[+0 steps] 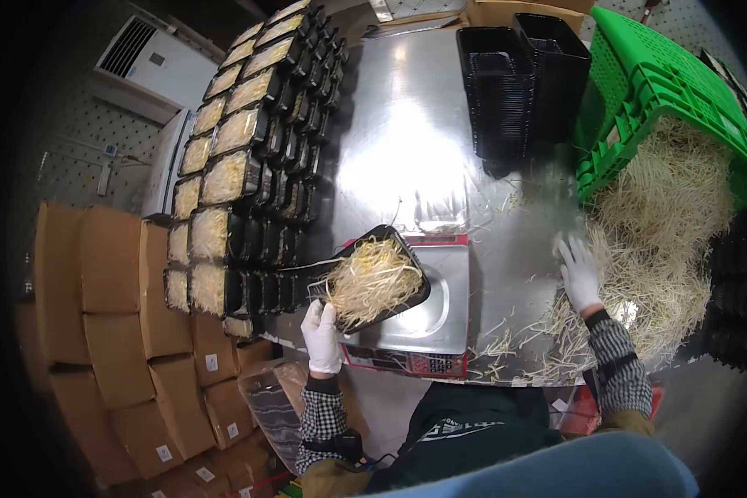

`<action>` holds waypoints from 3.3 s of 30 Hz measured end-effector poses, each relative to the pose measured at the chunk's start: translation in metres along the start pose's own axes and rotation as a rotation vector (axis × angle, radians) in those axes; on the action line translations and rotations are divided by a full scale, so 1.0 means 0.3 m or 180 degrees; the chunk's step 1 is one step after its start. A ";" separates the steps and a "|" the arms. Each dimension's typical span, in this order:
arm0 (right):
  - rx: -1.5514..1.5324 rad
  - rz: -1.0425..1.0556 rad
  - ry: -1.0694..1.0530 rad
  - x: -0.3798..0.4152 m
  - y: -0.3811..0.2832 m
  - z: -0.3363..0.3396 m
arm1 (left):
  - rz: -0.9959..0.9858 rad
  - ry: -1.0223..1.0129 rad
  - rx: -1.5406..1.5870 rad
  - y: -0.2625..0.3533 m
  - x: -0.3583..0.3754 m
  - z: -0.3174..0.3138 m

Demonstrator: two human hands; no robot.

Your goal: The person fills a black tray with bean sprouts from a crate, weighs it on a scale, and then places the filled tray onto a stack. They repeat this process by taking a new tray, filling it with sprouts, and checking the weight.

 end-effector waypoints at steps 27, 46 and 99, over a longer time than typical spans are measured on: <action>-0.1064 0.1378 -0.0188 0.687 -0.174 0.017 | -0.0602 -0.0376 -0.0787 -0.146 0.097 -0.064; -0.1009 0.0089 0.1186 0.134 0.793 0.774 | -0.1589 -0.1934 -0.1724 -0.048 0.469 -1.582; 0.1519 0.0935 0.0154 -0.460 0.750 0.603 | -0.1900 -0.2060 -0.3908 -0.157 0.237 -2.293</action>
Point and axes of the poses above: each hand's wrist, its own x-axis away from the middle knuckle, its own z-axis out of the back of the hand, y = z × x, the point moved 8 cm from there along -x, towards the middle knuckle, and after that the axes turned 5 degrees about -z, right-handed, at the moved point
